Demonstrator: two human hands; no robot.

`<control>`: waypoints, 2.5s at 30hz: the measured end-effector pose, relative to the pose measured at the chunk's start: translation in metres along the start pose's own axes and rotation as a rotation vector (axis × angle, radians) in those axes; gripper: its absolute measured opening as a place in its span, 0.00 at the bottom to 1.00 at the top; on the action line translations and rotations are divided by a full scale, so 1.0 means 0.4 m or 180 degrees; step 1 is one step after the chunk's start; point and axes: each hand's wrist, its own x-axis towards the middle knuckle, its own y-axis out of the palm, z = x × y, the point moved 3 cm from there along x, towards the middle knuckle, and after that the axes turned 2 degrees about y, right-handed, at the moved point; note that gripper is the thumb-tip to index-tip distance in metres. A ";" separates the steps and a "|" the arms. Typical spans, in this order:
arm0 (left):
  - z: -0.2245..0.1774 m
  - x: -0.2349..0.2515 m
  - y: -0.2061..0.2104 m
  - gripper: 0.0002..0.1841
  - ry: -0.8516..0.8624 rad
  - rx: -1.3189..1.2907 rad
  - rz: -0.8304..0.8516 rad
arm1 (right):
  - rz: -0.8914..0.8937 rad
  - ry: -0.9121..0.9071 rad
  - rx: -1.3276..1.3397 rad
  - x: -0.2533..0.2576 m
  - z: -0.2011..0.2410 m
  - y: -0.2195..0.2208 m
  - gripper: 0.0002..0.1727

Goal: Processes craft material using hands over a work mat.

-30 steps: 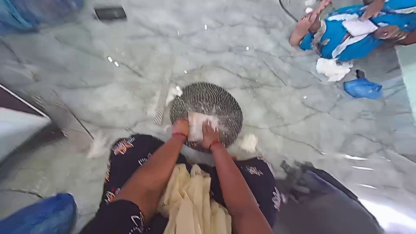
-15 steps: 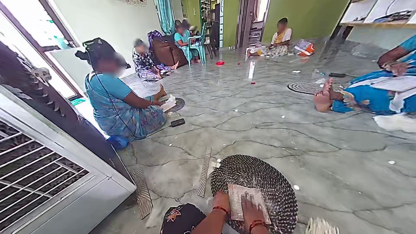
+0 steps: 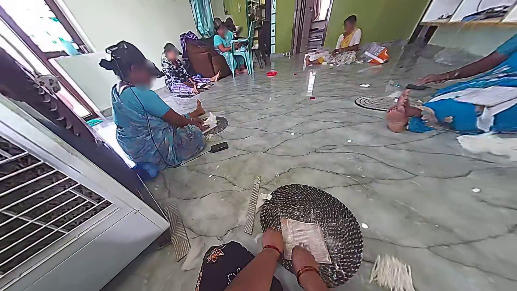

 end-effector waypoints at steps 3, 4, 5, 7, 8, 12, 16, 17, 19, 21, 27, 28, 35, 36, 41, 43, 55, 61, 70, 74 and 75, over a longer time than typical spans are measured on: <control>0.000 0.001 -0.009 0.19 0.0042 -0.0011 -0.0022 | -0.0073 -0.0373 -0.0225 0.034 -0.020 -0.002 0.58; -0.001 0.002 -0.010 0.19 0.0039 -0.0010 -0.0021 | -0.0061 -0.0450 -0.0285 0.048 -0.028 0.004 0.60; -0.003 0.006 -0.012 0.19 0.0041 -0.0010 -0.0026 | -0.0043 -0.0489 -0.0328 0.063 -0.035 0.011 0.59; -0.006 0.015 -0.013 0.20 0.0045 -0.0022 -0.0038 | -0.0033 -0.0507 -0.0337 0.083 -0.042 0.017 0.53; -0.004 0.018 -0.013 0.20 0.0037 -0.0016 -0.0026 | -0.0055 -0.0521 -0.0307 0.085 -0.039 0.018 0.51; -0.003 0.014 -0.005 0.20 -0.0041 -0.0058 0.0038 | -0.0161 -0.0555 -0.0191 0.059 -0.022 0.011 0.40; -0.006 -0.011 -0.007 0.20 -0.0014 -0.0045 0.0091 | -0.0262 -0.0310 -0.0087 0.026 -0.005 0.024 0.32; -0.004 -0.012 -0.008 0.19 0.0009 -0.0033 0.0079 | -0.0310 -0.0305 -0.0098 0.025 -0.007 0.021 0.37; 0.002 -0.006 -0.007 0.19 0.0061 -0.0087 -0.0002 | -0.0321 -0.0369 -0.0185 0.033 -0.021 0.005 0.52; 0.001 0.000 -0.005 0.20 0.0093 -0.0122 -0.0048 | -0.0214 -0.0465 -0.0308 0.056 -0.043 -0.001 0.60; -0.001 0.008 -0.005 0.21 0.0053 -0.0040 0.0006 | -0.0059 -0.0510 -0.0240 0.091 -0.049 0.017 0.51; -0.001 0.007 -0.002 0.21 0.0037 -0.0038 0.0035 | -0.0094 -0.0516 -0.0233 0.088 -0.041 0.019 0.49; -0.006 -0.019 0.001 0.20 -0.0012 -0.0015 0.0055 | -0.0165 -0.0107 -0.0050 0.019 -0.007 0.019 0.27; -0.004 -0.020 0.000 0.20 -0.0016 -0.0020 0.0056 | -0.0227 -0.0202 -0.0087 0.025 -0.011 0.017 0.33; 0.000 0.010 0.004 0.19 0.0113 -0.0037 -0.0010 | -0.0206 -0.0582 -0.0328 0.064 -0.045 0.001 0.56; -0.002 0.020 0.002 0.19 0.0123 -0.0011 -0.0046 | -0.0126 -0.0600 -0.0302 0.080 -0.052 0.006 0.53; -0.002 -0.014 0.004 0.20 -0.0012 -0.0131 0.0063 | -0.0314 -0.0273 -0.0020 0.020 0.000 0.005 0.38; -0.007 0.015 -0.002 0.19 0.0131 -0.0063 -0.0006 | -0.0161 -0.0454 -0.0180 0.091 -0.059 0.007 0.53; -0.008 -0.005 0.003 0.21 -0.0009 -0.0066 0.0017 | -0.0035 0.0023 0.0081 0.012 0.008 0.003 0.24; 0.000 -0.002 0.002 0.20 0.0073 -0.0057 0.0001 | -0.0303 -0.0237 -0.0090 0.035 -0.015 -0.002 0.52; 0.000 0.002 0.003 0.20 0.0098 -0.0054 -0.0011 | -0.0282 -0.0319 -0.0178 0.047 -0.024 -0.002 0.59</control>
